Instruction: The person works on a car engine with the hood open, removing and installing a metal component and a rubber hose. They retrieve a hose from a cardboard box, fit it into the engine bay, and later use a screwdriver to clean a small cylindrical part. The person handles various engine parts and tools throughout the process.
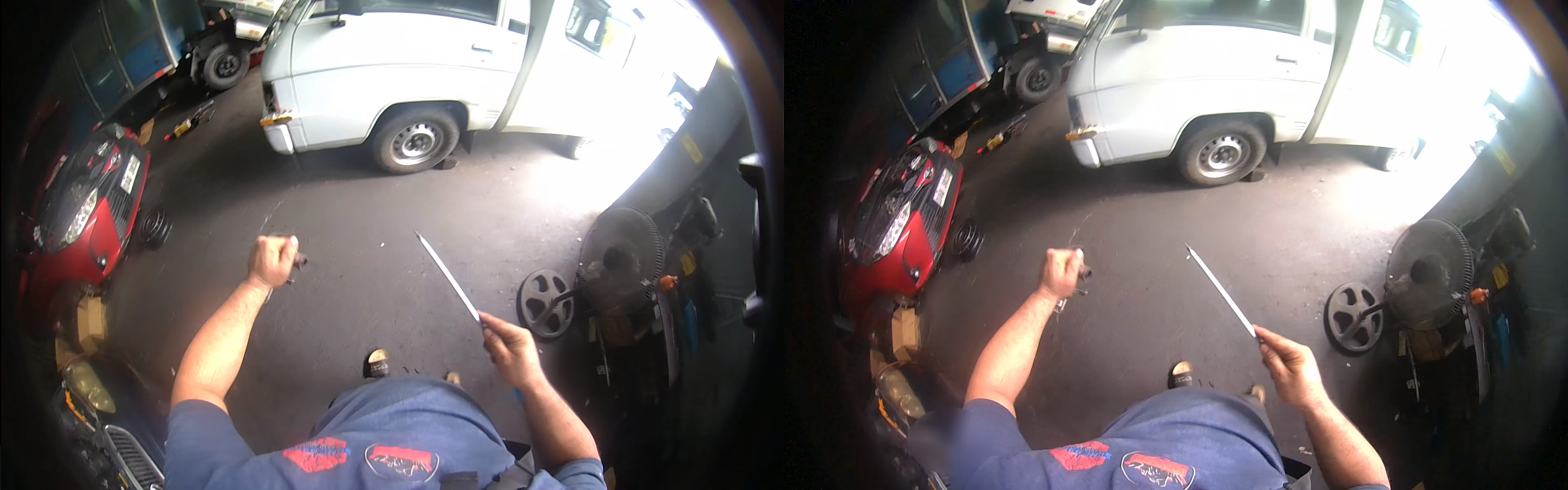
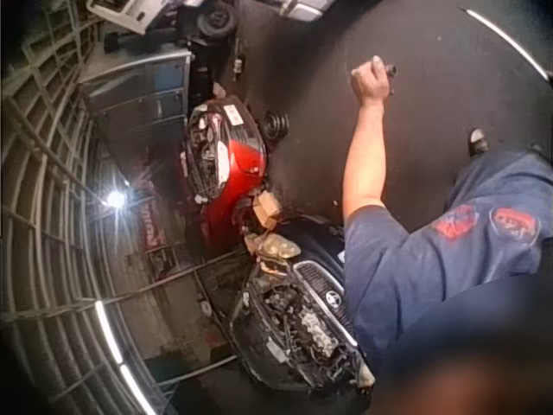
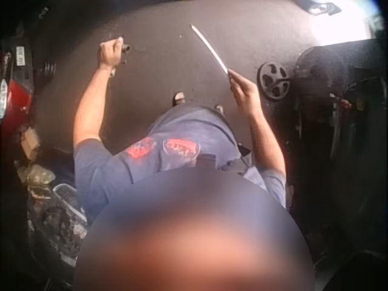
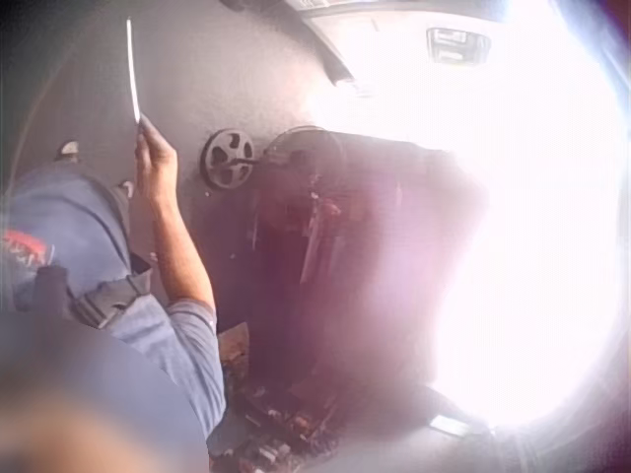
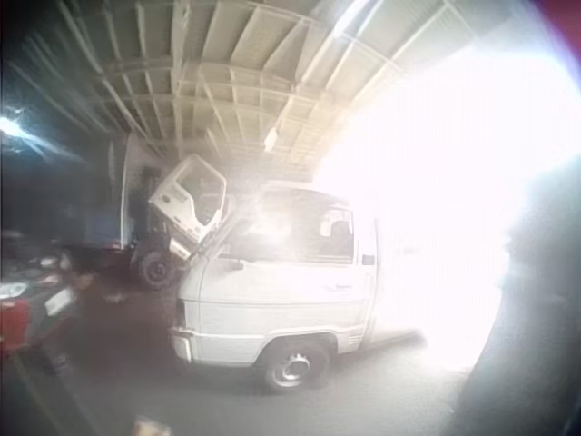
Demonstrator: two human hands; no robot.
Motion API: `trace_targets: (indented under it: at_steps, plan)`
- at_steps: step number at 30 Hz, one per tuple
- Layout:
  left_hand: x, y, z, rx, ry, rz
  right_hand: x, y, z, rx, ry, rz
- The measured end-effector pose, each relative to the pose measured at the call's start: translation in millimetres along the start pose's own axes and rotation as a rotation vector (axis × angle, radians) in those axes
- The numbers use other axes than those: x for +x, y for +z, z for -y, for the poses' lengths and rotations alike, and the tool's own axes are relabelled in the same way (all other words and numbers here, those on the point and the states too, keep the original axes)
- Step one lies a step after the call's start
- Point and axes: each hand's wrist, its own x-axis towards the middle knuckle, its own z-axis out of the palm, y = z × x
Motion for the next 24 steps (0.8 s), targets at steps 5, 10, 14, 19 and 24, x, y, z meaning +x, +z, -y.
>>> trace_targets:
  at_steps: [5, 10, 14, 19, 24]
  plan:
    - [13, -14, 1, -0.403, -0.113, -0.187, 58, 22, 22, -0.283, -0.26, 0.163]
    - [49, -1, -35, -0.591, -0.105, -0.21, 130, 19, 45, -0.366, -0.545, 0.256]
    - [85, 8, -58, -0.417, -0.086, -0.179, 198, -7, 68, -0.427, -0.688, 0.294]
    - [137, 18, -75, -0.422, -0.139, -0.298, 287, -46, 98, -0.489, -0.799, 0.381]
    - [171, 25, -82, -0.669, -0.097, -0.445, 368, -62, 125, -0.415, -0.862, 0.461]
